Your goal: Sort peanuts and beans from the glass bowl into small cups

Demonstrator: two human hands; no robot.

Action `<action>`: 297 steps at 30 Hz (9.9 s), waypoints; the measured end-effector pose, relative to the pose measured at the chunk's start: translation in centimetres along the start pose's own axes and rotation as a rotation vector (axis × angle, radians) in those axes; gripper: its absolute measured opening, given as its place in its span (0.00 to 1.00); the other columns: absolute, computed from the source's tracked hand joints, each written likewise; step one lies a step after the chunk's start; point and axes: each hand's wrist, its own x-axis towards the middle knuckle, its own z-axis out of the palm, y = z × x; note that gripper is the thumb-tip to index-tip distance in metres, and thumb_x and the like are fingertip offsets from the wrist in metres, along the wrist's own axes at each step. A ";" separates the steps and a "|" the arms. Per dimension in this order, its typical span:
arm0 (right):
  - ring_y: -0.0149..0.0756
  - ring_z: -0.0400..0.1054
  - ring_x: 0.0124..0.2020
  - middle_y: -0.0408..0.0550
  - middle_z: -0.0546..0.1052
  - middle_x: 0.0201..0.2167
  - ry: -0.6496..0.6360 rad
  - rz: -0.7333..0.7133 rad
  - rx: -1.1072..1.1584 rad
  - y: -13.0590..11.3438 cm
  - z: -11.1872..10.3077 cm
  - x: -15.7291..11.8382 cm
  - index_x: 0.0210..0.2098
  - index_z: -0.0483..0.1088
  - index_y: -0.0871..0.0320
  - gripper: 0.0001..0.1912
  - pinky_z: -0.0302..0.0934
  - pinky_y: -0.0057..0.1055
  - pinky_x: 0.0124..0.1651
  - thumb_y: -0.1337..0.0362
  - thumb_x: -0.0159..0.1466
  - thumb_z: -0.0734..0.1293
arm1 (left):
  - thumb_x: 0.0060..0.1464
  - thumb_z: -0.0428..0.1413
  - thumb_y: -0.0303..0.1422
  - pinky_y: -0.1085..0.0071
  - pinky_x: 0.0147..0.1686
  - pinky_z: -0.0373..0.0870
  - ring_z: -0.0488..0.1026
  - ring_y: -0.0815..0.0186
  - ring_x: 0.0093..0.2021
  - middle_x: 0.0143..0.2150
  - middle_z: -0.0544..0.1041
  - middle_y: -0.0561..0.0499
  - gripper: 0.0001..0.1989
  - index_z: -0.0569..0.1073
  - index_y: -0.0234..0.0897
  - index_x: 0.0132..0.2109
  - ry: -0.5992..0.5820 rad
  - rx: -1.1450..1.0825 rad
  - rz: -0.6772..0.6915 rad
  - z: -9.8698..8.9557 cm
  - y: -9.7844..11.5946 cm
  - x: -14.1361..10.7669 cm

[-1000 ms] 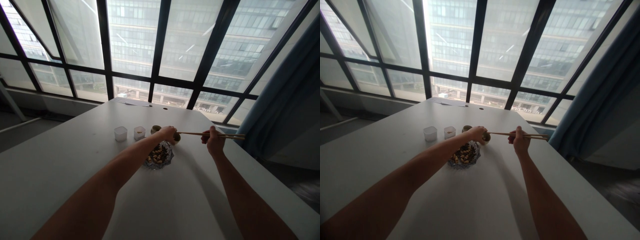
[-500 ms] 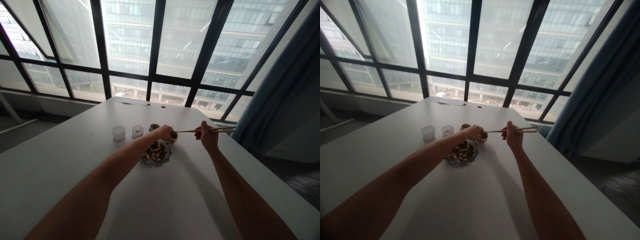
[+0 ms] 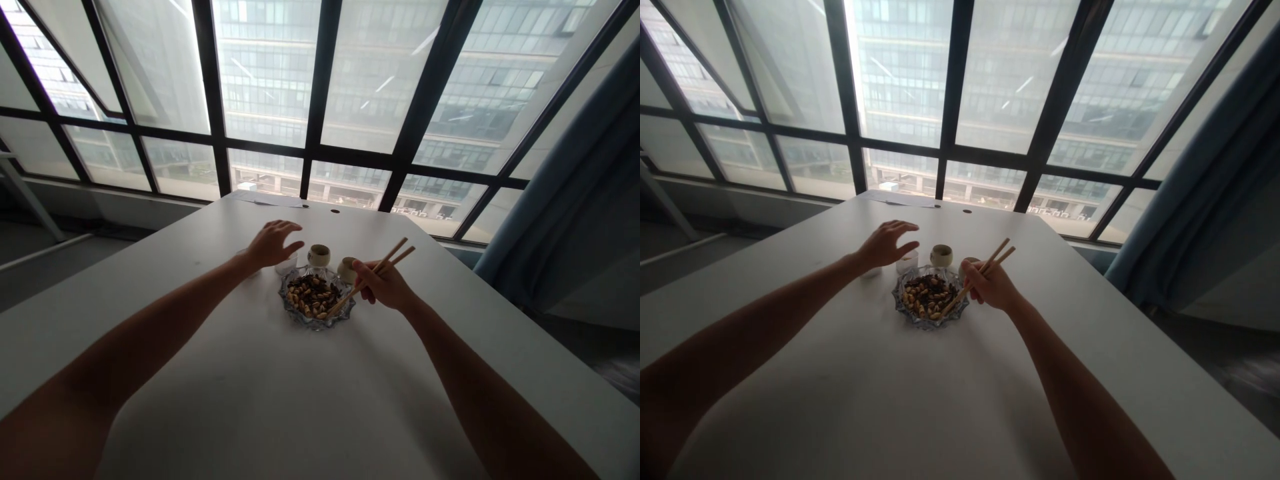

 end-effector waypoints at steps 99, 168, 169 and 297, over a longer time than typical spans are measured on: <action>0.31 0.65 0.12 0.44 0.72 0.13 0.279 -0.314 -0.209 0.5 2.4 -0.5 0.23 0.72 0.56 0.27 0.60 0.26 0.14 0.42 0.67 0.64 | 0.48 0.65 0.44 0.56 0.57 0.72 0.76 0.52 0.55 0.56 0.77 0.42 0.32 0.70 0.40 0.59 0.169 -0.239 -0.172 3.9 -6.2 -9.8; 0.31 0.65 0.12 0.44 0.72 0.12 0.634 0.061 0.460 5.4 2.3 -0.5 0.22 0.70 0.58 0.32 0.59 0.26 0.13 0.33 0.46 0.75 | 0.49 0.65 0.43 0.55 0.56 0.73 0.74 0.51 0.57 0.57 0.76 0.41 0.33 0.68 0.39 0.60 0.193 -0.193 -0.168 3.9 -6.7 -9.8; 0.31 0.64 0.12 0.44 0.72 0.13 0.622 0.015 0.418 5.0 2.6 -0.6 0.23 0.70 0.58 0.31 0.59 0.26 0.13 0.34 0.49 0.73 | 0.49 0.65 0.43 0.55 0.57 0.73 0.74 0.51 0.57 0.57 0.75 0.41 0.33 0.68 0.40 0.60 0.187 -0.197 -0.159 3.9 -6.7 -9.8; 0.27 0.62 0.08 0.41 0.70 0.10 1.070 -0.109 0.259 9.0 -8.5 2.8 0.22 0.68 0.59 0.26 0.55 0.21 0.10 0.44 0.66 0.64 | 0.43 0.69 0.46 0.60 0.56 0.71 0.73 0.49 0.58 0.58 0.77 0.41 0.48 0.61 0.38 0.68 -0.251 -0.292 -0.090 9.6 6.6 9.6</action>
